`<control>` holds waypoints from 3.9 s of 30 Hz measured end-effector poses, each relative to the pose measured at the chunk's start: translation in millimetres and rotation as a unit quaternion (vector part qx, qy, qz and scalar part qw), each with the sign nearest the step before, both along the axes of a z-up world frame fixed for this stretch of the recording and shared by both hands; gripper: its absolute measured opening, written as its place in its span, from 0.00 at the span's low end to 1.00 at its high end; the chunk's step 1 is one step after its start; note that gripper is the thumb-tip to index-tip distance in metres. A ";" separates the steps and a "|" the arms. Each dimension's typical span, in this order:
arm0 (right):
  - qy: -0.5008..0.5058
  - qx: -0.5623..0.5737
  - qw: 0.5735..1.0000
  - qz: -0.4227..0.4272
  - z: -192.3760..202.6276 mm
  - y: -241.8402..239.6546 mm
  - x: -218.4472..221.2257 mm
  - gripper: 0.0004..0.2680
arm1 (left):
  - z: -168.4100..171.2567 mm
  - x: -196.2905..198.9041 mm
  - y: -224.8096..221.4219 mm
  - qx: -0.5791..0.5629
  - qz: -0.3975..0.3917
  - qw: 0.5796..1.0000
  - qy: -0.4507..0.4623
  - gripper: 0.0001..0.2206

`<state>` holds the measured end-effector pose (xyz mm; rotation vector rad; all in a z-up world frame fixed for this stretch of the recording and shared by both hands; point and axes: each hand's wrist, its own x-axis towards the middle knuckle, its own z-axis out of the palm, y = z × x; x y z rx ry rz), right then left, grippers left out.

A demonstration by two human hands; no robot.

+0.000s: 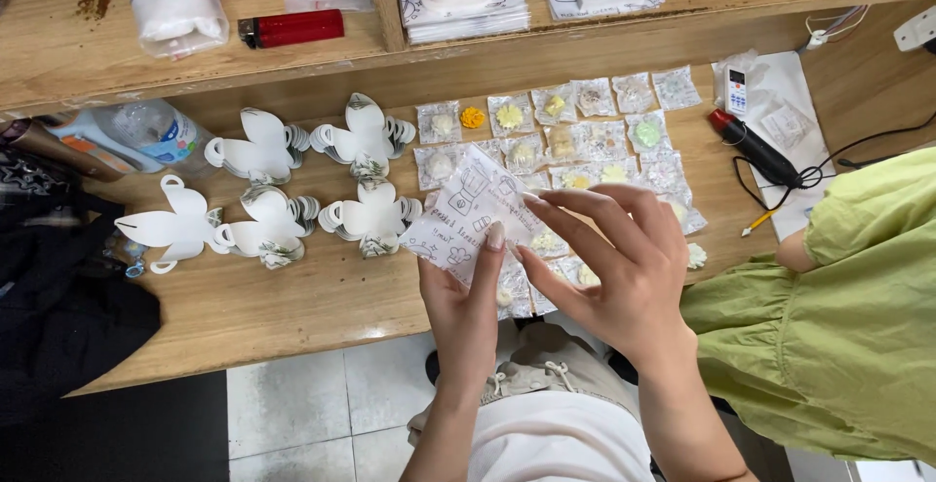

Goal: The person places small floral-shaped wax melts into individual plastic bags and organizes them on a table and a shelf.

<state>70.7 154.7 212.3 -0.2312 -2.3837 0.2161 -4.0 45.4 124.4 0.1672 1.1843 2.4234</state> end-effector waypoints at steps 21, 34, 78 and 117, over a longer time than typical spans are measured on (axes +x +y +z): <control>0.002 -0.034 0.999 -0.028 11.9 17.9 20.5 0.12 | -0.4 24.0 14.4 -0.070 -0.013 0.996 0.055 0.16; 0.005 0.015 0.997 -0.075 7.3 6.6 24.2 0.11 | 9.3 36.3 18.0 -0.080 -0.028 0.985 0.152 0.12; 0.224 -0.520 0.824 0.021 -157.2 -16.7 22.4 0.06 | -16.6 -17.7 25.6 0.254 -0.095 0.955 -0.117 0.29; -0.156 -0.219 0.957 -0.113 -361.1 84.9 114.6 0.20 | -156.5 -15.8 -25.2 0.056 0.013 0.960 -0.273 0.20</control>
